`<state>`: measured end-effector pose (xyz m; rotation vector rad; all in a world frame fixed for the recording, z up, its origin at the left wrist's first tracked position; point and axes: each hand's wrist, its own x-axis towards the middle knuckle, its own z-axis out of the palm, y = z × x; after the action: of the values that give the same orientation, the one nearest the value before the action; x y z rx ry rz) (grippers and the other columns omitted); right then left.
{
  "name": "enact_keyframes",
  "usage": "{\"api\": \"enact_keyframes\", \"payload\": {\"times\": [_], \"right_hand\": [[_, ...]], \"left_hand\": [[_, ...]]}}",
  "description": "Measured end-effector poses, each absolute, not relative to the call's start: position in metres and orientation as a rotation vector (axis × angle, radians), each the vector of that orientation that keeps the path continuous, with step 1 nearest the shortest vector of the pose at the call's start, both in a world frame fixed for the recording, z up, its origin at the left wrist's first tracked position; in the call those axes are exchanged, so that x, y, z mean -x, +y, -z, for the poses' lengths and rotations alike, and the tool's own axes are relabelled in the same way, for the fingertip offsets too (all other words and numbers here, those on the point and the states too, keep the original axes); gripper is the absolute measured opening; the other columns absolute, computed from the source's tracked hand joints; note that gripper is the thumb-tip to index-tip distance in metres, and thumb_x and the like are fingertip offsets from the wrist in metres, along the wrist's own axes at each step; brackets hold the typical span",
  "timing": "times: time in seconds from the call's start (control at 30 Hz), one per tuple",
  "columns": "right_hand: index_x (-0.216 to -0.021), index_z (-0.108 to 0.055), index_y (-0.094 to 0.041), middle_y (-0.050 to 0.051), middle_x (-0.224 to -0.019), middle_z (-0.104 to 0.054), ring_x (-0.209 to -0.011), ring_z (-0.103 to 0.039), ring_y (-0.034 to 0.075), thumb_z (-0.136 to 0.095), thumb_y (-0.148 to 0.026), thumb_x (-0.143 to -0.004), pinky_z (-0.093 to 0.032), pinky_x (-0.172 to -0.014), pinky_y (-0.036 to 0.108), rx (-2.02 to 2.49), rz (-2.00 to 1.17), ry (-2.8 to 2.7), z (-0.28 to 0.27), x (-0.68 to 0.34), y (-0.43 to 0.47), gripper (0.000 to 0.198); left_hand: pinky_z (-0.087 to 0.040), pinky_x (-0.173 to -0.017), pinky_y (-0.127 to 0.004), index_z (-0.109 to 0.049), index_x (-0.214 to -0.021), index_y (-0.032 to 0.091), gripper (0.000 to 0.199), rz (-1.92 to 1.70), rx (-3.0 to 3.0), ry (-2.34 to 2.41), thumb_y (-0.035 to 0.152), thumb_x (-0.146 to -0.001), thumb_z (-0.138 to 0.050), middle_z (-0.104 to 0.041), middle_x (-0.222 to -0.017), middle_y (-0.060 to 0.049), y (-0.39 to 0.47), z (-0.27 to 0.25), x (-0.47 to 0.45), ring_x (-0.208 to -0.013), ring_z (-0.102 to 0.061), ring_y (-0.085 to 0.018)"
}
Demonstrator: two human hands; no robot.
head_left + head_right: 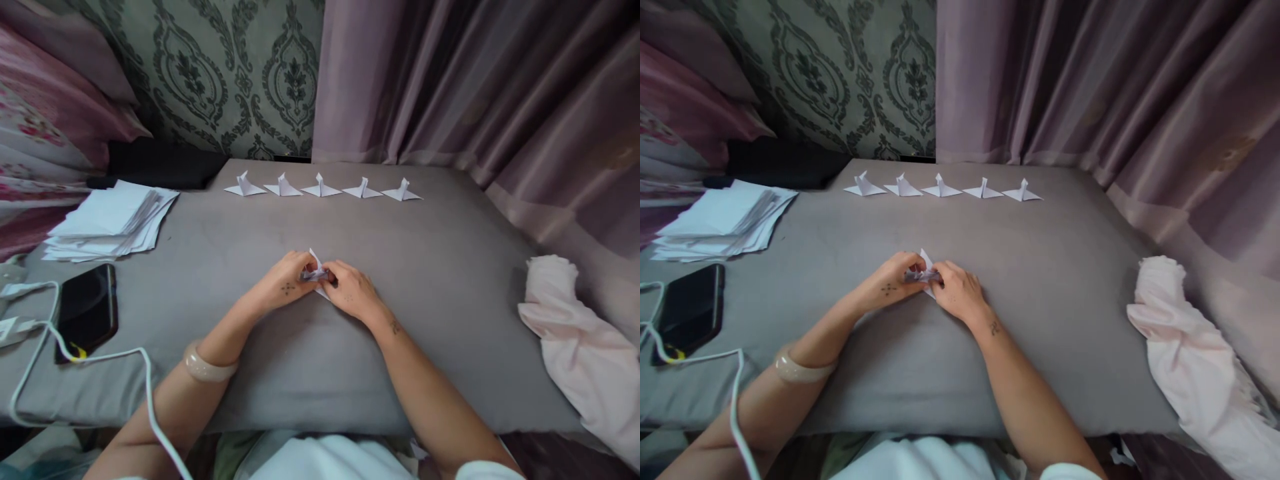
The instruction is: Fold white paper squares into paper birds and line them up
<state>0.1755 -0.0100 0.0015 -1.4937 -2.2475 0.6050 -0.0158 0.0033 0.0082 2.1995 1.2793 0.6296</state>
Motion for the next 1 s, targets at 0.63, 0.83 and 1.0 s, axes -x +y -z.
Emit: {"api": "enact_keyframes", "payload": {"times": [0.63, 0.83, 1.0], "right_hand": [[-0.092, -0.069, -0.024, 0.003, -0.097, -0.065, -0.083, -0.061, 0.015, -0.059, -0.030, -0.089, -0.042, -0.073, 0.027, 1.639, -0.644, -2.021, 0.010, -0.176, 0.008, 0.012], [-0.091, -0.070, -0.023, 0.003, -0.100, -0.064, -0.084, -0.061, 0.014, -0.058, -0.029, -0.091, -0.041, -0.074, 0.026, 1.532, -0.561, -2.104, 0.011, -0.183, 0.013, 0.014], [-0.088, -0.071, -0.022, 0.002, -0.095, -0.065, -0.080, -0.059, 0.014, -0.060, -0.028, -0.088, -0.041, -0.073, 0.026, 1.538, -0.669, -2.122, 0.010, -0.188, 0.020, 0.012]], "left_hand": [[-0.040, -0.074, -0.031, -0.056, -0.070, 0.017, 0.023, -0.605, -2.283, 1.351, 0.029, -0.089, -0.052, -0.055, -0.075, -0.003, 0.031, 0.012, 0.014, -0.073, -0.050, -0.017], [-0.039, -0.076, -0.031, -0.055, -0.068, 0.017, 0.023, -0.674, -2.340, 1.363, 0.029, -0.088, -0.055, -0.054, -0.074, -0.004, 0.028, 0.014, 0.010, -0.076, -0.049, -0.018], [-0.036, -0.068, -0.027, -0.054, -0.065, 0.017, 0.025, -0.695, -2.215, 1.296, 0.033, -0.085, -0.056, -0.051, -0.069, -0.001, 0.032, 0.019, 0.013, -0.068, -0.046, -0.015]]}}
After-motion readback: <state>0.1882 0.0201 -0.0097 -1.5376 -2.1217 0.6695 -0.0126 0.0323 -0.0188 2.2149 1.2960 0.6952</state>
